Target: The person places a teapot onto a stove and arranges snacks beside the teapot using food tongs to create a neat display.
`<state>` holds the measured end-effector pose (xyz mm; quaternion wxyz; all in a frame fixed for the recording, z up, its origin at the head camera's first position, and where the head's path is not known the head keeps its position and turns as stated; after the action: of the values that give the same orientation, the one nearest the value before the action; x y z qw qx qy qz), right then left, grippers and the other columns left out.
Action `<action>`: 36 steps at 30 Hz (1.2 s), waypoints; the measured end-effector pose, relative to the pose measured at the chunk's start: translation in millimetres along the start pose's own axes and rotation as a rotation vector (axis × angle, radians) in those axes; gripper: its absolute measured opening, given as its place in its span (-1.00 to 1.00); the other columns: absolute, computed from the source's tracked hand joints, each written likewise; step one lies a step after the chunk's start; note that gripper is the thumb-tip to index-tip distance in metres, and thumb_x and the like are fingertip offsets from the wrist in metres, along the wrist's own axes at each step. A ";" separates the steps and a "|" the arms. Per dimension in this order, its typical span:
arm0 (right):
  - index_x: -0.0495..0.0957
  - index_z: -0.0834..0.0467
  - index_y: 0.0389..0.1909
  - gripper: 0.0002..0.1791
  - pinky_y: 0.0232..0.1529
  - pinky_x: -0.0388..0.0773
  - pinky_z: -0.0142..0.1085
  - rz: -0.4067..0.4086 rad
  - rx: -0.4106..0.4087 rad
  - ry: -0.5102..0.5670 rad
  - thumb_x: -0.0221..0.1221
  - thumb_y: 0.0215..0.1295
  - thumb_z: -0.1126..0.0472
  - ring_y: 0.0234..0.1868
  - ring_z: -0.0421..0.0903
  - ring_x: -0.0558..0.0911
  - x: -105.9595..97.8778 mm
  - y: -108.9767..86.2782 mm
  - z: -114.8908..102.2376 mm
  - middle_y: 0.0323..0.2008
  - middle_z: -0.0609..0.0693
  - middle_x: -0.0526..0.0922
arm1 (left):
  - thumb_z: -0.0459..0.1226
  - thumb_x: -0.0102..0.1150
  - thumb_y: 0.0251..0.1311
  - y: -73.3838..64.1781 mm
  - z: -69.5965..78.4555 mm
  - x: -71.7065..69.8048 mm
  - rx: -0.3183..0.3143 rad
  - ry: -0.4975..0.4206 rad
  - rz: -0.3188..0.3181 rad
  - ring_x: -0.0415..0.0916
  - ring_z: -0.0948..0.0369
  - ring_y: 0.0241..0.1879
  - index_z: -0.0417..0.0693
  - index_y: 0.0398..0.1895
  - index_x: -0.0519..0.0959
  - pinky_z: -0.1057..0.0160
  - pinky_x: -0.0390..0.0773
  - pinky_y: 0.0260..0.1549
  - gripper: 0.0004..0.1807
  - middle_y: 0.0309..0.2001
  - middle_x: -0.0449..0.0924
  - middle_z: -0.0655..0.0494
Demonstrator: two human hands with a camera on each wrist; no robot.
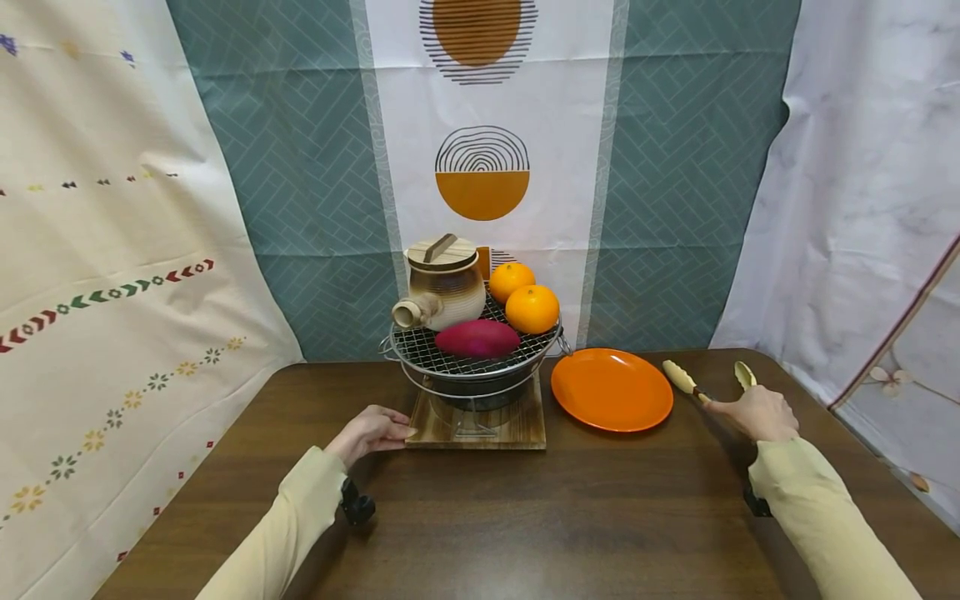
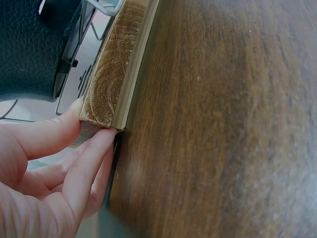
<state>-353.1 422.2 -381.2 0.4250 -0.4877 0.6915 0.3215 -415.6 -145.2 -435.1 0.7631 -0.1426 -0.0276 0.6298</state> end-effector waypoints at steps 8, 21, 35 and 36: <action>0.36 0.58 -0.45 -0.11 -0.48 0.42 -0.01 -0.110 -0.049 -0.041 0.16 -0.05 -0.33 -0.45 0.23 0.43 7.7 6.8 -0.4 -0.48 0.44 0.39 | -0.55 0.20 -0.01 -0.1 0.7 -0.1 0.010 0.004 0.011 0.53 0.11 -0.39 -0.58 -0.13 0.41 0.09 0.54 -0.28 -0.65 -0.38 0.57 -0.15; 0.29 0.66 -0.19 0.07 -0.41 0.39 0.12 -0.109 0.051 -0.107 0.18 -0.14 -0.39 -0.28 0.41 0.42 15.6 8.7 4.9 -0.24 0.65 0.33 | -0.54 0.21 -0.02 -0.4 0.9 0.1 0.009 0.010 0.009 0.52 0.12 -0.40 -0.58 -0.13 0.41 0.09 0.54 -0.28 -0.64 -0.37 0.56 -0.14; 0.32 0.65 -0.28 0.02 -0.43 0.40 0.08 -0.057 0.059 -0.132 0.22 -0.17 -0.37 -0.30 0.46 0.37 13.8 6.9 3.0 -0.32 0.67 0.29 | -0.55 0.19 -0.01 -0.5 0.2 0.1 0.017 0.006 0.017 0.51 0.14 -0.44 -0.57 -0.15 0.41 0.11 0.55 -0.31 -0.67 -0.39 0.57 -0.13; 0.32 0.64 -0.30 0.02 -0.44 0.40 0.08 -0.059 0.053 -0.132 0.22 -0.17 -0.37 -0.31 0.46 0.37 14.2 6.7 3.0 -0.32 0.67 0.30 | -0.54 0.20 -0.01 -0.3 -0.1 0.4 0.016 0.009 0.015 0.51 0.15 -0.44 -0.57 -0.15 0.41 0.11 0.55 -0.31 -0.66 -0.39 0.57 -0.13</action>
<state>-360.9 421.2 -395.0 0.4919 -0.4742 0.6555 0.3217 -415.1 -144.9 -435.2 0.7596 -0.1394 -0.0181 0.6350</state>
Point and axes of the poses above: each hand's wrist, its own y-axis towards the middle knuckle, its own x-axis out of the palm, z = x × y, the point moved 8 cm from there along y, towards the middle knuckle
